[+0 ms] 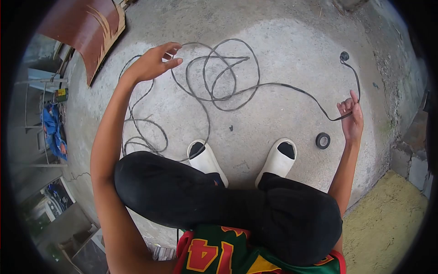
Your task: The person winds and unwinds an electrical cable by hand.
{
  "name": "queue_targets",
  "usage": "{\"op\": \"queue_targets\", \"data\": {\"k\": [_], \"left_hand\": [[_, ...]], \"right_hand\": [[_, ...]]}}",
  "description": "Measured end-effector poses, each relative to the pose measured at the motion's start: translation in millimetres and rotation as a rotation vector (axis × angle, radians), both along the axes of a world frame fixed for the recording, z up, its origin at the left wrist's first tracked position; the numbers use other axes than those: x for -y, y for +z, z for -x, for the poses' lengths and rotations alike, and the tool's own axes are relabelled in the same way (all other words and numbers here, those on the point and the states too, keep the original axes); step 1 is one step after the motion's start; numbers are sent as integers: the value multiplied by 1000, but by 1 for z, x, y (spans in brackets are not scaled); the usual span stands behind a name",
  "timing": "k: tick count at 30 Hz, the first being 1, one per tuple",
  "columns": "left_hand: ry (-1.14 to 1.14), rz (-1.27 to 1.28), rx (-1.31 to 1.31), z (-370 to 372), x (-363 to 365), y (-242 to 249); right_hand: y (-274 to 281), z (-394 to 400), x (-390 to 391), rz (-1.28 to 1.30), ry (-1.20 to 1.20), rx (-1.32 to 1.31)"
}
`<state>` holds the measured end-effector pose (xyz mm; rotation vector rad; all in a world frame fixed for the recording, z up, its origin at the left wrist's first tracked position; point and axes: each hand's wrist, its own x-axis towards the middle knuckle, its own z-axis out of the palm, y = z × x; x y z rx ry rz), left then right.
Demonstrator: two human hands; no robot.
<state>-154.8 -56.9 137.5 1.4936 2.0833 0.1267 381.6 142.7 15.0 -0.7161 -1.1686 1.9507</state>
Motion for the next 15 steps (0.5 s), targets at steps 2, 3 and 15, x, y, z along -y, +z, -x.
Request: {"op": "queue_targets", "data": {"k": [2, 3, 15], "left_hand": [[50, -116, -64, 17, 30, -13], [115, -148, -6, 16, 49, -22], [780, -384, 338, -152, 291, -109]], "right_hand": [[-10, -8, 9, 64, -56, 78], [-13, -12, 12, 91, -79, 123], [-48, -85, -30, 393, 14, 229]]}}
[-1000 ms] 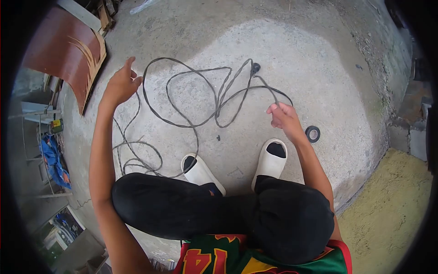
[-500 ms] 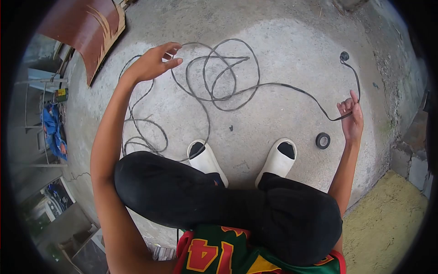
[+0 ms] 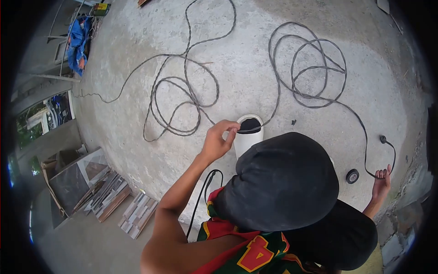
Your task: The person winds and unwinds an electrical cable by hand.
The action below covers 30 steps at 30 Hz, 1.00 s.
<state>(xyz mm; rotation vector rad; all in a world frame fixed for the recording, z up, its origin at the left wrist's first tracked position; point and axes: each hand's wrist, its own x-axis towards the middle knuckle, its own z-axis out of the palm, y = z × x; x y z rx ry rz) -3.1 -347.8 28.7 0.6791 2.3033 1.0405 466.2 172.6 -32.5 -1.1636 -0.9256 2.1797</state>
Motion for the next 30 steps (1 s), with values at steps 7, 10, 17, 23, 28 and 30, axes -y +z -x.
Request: {"op": "queue_targets", "data": {"k": [7, 10, 17, 23, 28, 30], "left_hand": [[49, -125, 430, -65, 1, -23], [54, -102, 496, -59, 10, -31], [-66, -152, 342, -40, 22, -39], [-69, -176, 240, -7, 23, -40], [111, -132, 115, 28, 28, -54], [189, -65, 56, 48, 31, -60]], "right_hand": [[38, 55, -7, 8, -168, 318], [35, 73, -2, 13, -160, 347], [18, 83, 12, -77, -53, 405], [18, 110, 24, 72, -75, 361], [11, 108, 25, -100, 24, 450], [8, 107, 27, -104, 17, 477]]}}
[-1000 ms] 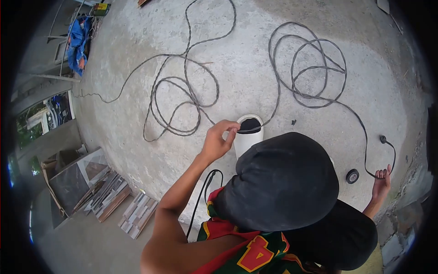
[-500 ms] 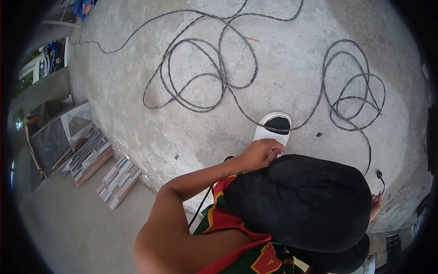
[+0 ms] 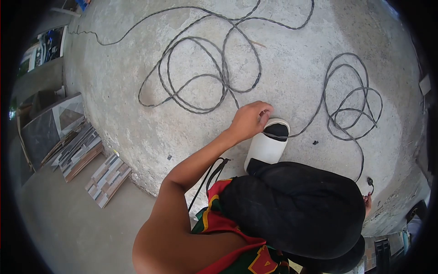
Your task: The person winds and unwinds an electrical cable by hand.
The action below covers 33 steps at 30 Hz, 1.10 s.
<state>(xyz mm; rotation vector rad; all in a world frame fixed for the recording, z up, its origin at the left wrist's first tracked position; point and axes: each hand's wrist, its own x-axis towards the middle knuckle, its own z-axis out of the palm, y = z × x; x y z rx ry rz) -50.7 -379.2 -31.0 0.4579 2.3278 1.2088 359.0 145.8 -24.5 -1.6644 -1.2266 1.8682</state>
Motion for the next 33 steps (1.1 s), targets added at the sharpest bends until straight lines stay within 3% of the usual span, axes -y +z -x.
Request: {"op": "queue_targets", "data": {"k": [2, 5, 9, 20, 25, 27, 29, 31, 33], "left_hand": [[72, 95, -60, 15, 5, -10], [91, 122, -124, 26, 8, -20], [13, 27, -178, 15, 0, -22], [-73, -35, -31, -24, -17, -3], [95, -24, -309, -6, 32, -14], [222, 103, -379, 22, 91, -26], [501, 161, -361, 51, 164, -34], [445, 569, -474, 71, 240, -32], [170, 1058, -91, 68, 292, -19]], "right_hand": [[-2, 0, 2, -7, -1, 45], [-16, -26, -28, 300, -28, -84], [-5, -3, -9, 134, -111, 41], [-7, -28, -66, 64, 29, 77], [-4, -33, -78, 40, 62, 69], [0, -35, -83, 28, 74, 61], [3, -36, -88, 19, 93, 46], [11, -44, -95, 12, 126, 18], [17, -49, -103, -16, 185, -39]]}}
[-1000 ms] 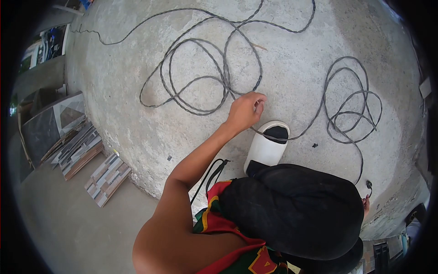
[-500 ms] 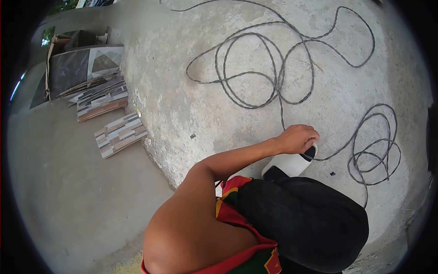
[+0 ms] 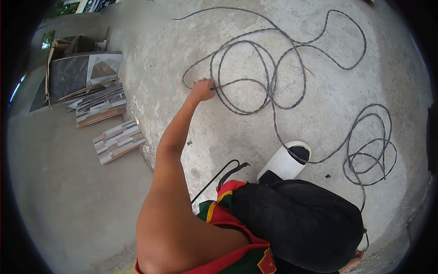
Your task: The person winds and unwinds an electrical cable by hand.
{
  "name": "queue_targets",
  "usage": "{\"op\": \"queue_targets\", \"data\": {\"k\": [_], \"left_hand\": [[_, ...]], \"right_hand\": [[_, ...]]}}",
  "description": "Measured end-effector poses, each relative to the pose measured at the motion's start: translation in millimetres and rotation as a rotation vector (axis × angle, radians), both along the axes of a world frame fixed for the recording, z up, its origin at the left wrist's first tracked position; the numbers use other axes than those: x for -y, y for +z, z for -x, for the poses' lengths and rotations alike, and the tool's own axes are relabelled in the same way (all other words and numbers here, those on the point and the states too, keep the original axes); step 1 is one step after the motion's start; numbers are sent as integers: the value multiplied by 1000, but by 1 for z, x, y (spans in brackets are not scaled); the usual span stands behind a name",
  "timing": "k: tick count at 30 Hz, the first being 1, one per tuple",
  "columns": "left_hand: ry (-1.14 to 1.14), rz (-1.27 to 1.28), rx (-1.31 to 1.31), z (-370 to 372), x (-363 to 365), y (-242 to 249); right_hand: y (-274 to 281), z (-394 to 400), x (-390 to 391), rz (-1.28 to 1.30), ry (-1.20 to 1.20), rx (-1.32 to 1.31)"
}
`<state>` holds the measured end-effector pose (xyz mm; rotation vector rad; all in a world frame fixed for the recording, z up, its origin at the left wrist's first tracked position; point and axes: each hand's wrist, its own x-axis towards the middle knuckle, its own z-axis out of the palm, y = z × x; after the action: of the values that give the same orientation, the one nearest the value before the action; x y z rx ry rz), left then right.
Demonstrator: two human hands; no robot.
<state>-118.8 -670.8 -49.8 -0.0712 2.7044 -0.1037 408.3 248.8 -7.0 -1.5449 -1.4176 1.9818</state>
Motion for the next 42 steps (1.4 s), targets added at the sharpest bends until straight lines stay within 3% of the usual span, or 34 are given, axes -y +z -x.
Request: {"op": "queue_targets", "data": {"k": [1, 3, 6, 8, 9, 11, 12, 14, 16, 19, 22, 25, 27, 32, 35, 42], "left_hand": [[-37, 169, 284, 1, 20, 2], [-92, 333, 613, 19, 26, 23], [-67, -273, 580, 55, -22, 81], [-56, -658, 500, 54, -111, 147], [-149, -738, 533, 54, -155, 180], [-322, -900, 603, 50, -234, 232], [-398, -984, 645, 45, -269, 249], [-466, -1090, 670, 30, -330, 269], [-590, -1142, 680, 13, -381, 276], [-820, -1136, 698, -15, -444, 281], [-996, -1100, 719, -40, -488, 288], [-1056, -1177, 786, -57, -515, 288], [-1053, -1215, 834, -63, -529, 287], [-1023, -1201, 914, -67, -560, 287], [-714, -1261, 1180, -76, -570, 288], [-566, -1318, 1357, -80, -590, 271]], "right_hand": [[1, -3, -3, -37, -45, 42], [7, -3, -8, -206, -108, 154], [46, 24, -11, -877, -138, 690], [77, 70, 7, -1124, -44, 822], [91, 106, 30, -1127, 73, 729], [122, 212, 122, -895, 256, 182], [129, 246, 149, -929, 498, 115], [165, 311, 212, -1287, 860, -117], [190, 337, 234, -1349, 1011, -376], [204, 352, 236, -1425, 939, -617], [221, 347, 211, -1714, 935, -484], [226, 328, 193, -1684, 930, -509], [213, 316, 177, -1507, 948, -605], [204, 291, 157, -1491, 810, -549], [196, 279, 148, -1500, 737, -539], [184, 260, 127, -1510, 625, -490]]}}
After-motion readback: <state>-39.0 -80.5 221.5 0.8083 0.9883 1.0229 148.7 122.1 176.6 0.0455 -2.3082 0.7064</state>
